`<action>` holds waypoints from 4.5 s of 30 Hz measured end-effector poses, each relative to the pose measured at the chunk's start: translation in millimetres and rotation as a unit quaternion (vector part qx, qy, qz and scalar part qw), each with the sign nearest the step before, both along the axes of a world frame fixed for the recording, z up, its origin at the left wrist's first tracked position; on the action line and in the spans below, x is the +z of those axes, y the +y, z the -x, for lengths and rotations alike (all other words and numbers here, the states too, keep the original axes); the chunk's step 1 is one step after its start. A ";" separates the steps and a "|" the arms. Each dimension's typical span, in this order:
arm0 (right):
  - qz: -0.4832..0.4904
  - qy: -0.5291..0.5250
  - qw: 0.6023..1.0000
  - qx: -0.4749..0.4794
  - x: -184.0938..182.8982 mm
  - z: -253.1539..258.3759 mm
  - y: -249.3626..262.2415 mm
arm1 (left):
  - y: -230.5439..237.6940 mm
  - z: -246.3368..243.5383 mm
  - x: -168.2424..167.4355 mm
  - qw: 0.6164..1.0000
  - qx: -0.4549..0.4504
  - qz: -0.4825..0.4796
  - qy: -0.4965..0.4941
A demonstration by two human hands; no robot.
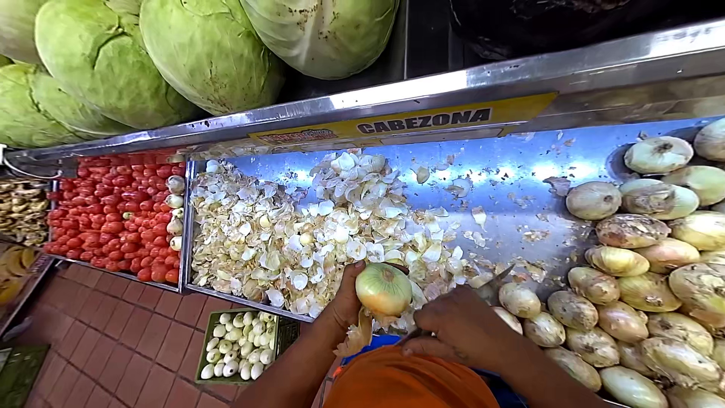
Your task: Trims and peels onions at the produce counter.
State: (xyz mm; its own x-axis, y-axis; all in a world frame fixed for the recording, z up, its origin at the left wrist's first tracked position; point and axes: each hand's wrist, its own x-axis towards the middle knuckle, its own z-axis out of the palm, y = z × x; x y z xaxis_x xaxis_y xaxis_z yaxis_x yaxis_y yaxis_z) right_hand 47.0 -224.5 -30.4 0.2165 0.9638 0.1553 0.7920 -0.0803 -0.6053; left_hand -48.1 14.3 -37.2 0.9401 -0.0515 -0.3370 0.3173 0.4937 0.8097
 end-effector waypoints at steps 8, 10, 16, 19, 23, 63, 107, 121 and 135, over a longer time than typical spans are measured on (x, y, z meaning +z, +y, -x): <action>0.097 0.171 0.980 0.005 9.0 -6.5 -1.7 | -8.3 -2.2 17.4 0.995 0.100 -0.027 -0.004; 0.049 0.187 0.978 -0.075 17.2 -11.9 -1.7 | -9.9 -2.4 19.0 0.998 0.065 -0.021 -0.009; 0.056 0.040 0.982 -0.174 25.2 -16.3 15.3 | -10.8 -3.2 13.2 0.999 -0.003 -0.031 -0.028; 0.039 0.023 0.986 -0.159 18.4 -14.4 16.6 | -6.4 -3.9 10.9 0.997 -0.011 -0.062 -0.040; -0.023 -0.029 0.987 -0.155 5.8 -5.0 14.8 | -4.2 -2.3 8.9 0.995 -0.010 -0.091 -0.035; 0.111 0.087 0.990 0.010 9.5 0.2 8.9 | -20.2 -6.3 37.5 0.984 0.152 0.011 0.093; -0.116 -0.041 0.971 -0.205 -9.8 2.8 30.7 | -26.5 -6.1 44.2 0.974 0.205 -0.041 0.088; 0.038 0.158 0.981 -0.102 19.0 -3.5 3.7 | -12.4 -7.1 16.0 0.982 0.161 0.087 0.044; -0.075 -0.089 0.945 -0.307 -6.1 -2.1 36.2 | -53.1 -11.9 50.4 0.952 0.253 0.077 0.156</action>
